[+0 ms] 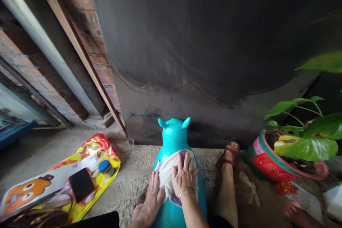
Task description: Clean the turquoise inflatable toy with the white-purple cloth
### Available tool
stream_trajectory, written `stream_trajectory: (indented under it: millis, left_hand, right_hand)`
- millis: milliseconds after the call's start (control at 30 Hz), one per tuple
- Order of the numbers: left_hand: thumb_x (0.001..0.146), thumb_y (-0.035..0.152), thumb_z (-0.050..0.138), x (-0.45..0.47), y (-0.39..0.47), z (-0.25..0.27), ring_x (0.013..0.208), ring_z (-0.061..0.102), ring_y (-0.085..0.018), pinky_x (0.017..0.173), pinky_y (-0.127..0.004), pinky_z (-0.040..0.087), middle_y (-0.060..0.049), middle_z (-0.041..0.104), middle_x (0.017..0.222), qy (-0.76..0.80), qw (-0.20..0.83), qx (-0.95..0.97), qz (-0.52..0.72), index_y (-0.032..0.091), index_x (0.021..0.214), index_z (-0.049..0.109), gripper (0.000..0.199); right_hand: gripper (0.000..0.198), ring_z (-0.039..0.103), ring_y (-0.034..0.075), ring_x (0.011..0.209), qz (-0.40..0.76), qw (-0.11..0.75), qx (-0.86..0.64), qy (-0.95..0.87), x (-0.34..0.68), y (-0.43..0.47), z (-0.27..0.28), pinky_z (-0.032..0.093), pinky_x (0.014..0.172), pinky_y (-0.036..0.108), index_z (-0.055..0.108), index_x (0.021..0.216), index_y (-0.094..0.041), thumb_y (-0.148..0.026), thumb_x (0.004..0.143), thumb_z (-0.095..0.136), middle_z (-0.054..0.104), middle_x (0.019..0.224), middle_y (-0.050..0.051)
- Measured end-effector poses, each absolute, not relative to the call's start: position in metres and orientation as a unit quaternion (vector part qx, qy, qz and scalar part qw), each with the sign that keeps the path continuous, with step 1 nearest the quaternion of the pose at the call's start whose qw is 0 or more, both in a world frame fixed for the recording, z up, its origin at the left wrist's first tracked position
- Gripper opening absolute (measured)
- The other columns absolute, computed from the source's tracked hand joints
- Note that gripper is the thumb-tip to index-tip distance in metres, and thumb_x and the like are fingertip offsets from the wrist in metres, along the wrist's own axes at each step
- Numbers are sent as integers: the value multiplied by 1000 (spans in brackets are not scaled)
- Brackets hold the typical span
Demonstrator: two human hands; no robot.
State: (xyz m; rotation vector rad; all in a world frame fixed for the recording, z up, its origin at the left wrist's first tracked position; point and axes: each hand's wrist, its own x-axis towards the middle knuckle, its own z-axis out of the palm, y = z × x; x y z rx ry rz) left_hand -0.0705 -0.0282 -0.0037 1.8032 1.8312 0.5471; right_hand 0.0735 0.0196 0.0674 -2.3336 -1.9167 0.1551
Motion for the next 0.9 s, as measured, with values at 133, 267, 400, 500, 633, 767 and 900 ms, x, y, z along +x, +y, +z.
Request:
stream_trajectory:
  millis: [133,267,400,500,633,767,900]
  left_hand:
    - [89,43,34,-73,-18,13,143,5,-16,117,-30,16,-4,19,155,670,321,648,165,15,147,18,66]
    - [87,39,36,-78,-45,2,143,9,-23,118,-36,15,-13,16,155,673,343,640,141,4,144,25,68]
    - [83,41,43,-78,-87,-26,141,24,-25,116,-40,25,-10,35,149,666,316,651,184,11,144,29,69]
    - [81,39,46,-71,-103,-45,139,29,-26,114,-42,30,-8,44,144,688,285,630,221,15,145,29,70]
    - [85,33,40,-64,-97,-61,140,25,-25,115,-40,29,-14,36,148,700,256,621,242,6,140,36,62]
    - [87,27,33,-70,-72,-67,141,20,-23,116,-36,26,-20,22,152,700,279,621,218,-3,138,34,59]
    - [84,33,42,-81,-48,-58,137,32,-24,114,-36,31,-15,41,145,711,321,592,203,6,141,34,64]
  right_hand:
    - [55,14,37,140,40,48,-775,-629,71,26,64,20,109,63,23,144,-26,-42,92,32,14,155,15]
    - [56,17,34,141,-10,90,-739,-668,71,-17,41,32,106,53,29,143,-23,-40,90,37,16,154,15]
    - [54,21,39,139,-100,142,-674,-718,76,-72,10,33,103,58,50,131,-25,-39,80,53,37,146,14]
    - [51,22,40,138,-109,142,-632,-754,81,-83,5,31,104,60,55,126,-29,-39,76,58,46,140,11]
    - [60,18,35,140,-52,109,-595,-794,76,-46,29,27,108,59,34,140,-33,-36,82,49,22,153,5]
    - [61,6,30,143,14,89,-570,-817,51,12,50,12,116,58,18,144,-35,-32,87,40,2,155,-1]
    - [67,7,29,143,48,59,-527,-847,21,52,57,10,118,56,15,146,-27,-33,85,43,4,155,0]
